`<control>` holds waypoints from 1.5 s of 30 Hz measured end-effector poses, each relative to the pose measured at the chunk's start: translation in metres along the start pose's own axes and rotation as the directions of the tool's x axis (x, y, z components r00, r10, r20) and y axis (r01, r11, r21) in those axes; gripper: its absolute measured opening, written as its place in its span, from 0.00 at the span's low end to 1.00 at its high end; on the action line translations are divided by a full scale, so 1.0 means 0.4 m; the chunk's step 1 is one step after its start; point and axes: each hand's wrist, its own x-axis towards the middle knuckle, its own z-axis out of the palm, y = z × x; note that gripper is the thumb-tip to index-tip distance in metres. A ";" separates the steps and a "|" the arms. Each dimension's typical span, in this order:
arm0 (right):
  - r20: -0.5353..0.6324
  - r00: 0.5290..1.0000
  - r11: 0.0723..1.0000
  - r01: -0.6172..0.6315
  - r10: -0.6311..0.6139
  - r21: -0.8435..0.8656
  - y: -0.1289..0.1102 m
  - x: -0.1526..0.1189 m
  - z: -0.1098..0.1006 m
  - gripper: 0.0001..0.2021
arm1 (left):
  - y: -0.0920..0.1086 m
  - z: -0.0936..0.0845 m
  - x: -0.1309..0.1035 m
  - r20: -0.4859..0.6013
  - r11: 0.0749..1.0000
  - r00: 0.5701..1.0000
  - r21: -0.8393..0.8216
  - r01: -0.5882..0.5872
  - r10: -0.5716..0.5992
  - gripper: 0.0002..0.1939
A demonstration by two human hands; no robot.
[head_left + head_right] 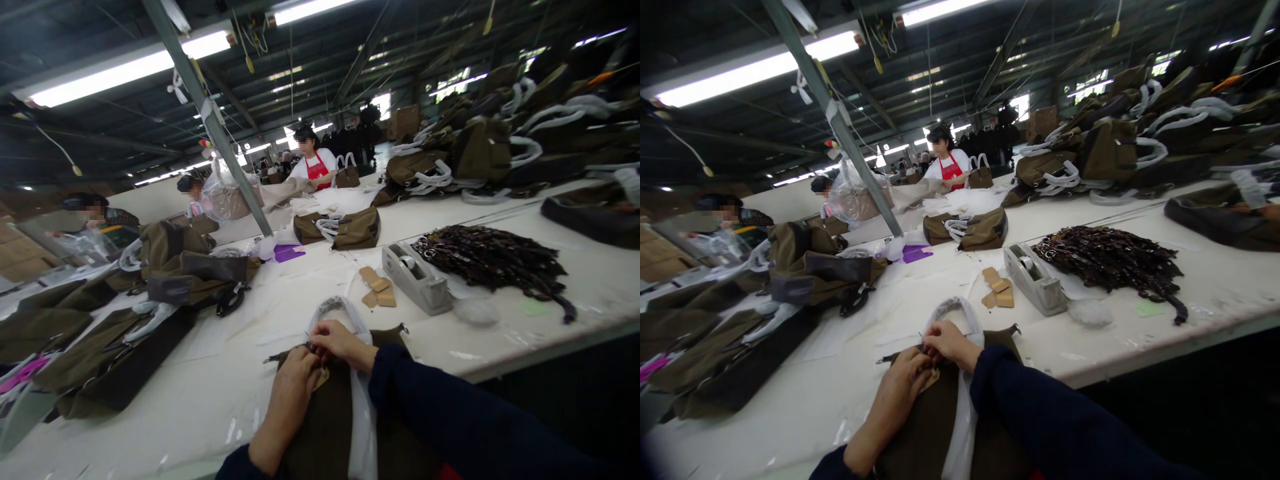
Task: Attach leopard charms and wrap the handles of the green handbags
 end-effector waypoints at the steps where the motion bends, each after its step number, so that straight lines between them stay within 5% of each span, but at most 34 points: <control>1: -0.004 1.000 1.000 -0.003 0.003 -0.004 0.002 0.001 0.000 0.04 | -0.001 0.004 0.004 0.009 1.000 1.000 0.003 -0.007 0.007 0.09; 13: -0.068 0.998 1.000 -0.005 0.004 -0.009 0.010 0.010 0.000 0.04 | 0.008 0.028 0.045 0.182 0.949 0.979 0.281 -0.146 0.097 0.13; 18: -0.093 0.996 1.000 0.006 -0.006 0.003 0.009 0.006 0.000 0.04 | -0.004 0.038 0.048 0.135 0.935 0.979 0.302 -0.187 0.152 0.15; 23: -0.101 0.994 0.998 0.054 -0.050 0.032 0.008 -0.002 -0.003 0.03 | -0.038 0.025 0.035 -0.013 0.999 0.999 0.006 -0.050 0.050 0.08; 28: -0.086 0.992 0.994 0.094 -0.089 0.050 0.013 -0.007 -0.007 0.06 | -0.070 0.004 0.029 -0.102 0.953 0.986 -0.287 0.098 -0.132 0.08; 36: -0.078 0.995 0.997 0.068 -0.066 0.025 0.030 0.003 -0.005 0.03 | -0.021 0.002 0.024 0.120 0.979 0.976 0.066 -0.192 0.183 0.09; 45: -0.079 0.995 0.997 0.062 -0.059 0.037 0.037 0.011 -0.001 0.02 | -0.027 0.019 0.058 0.350 0.759 0.867 0.433 -0.486 0.356 0.12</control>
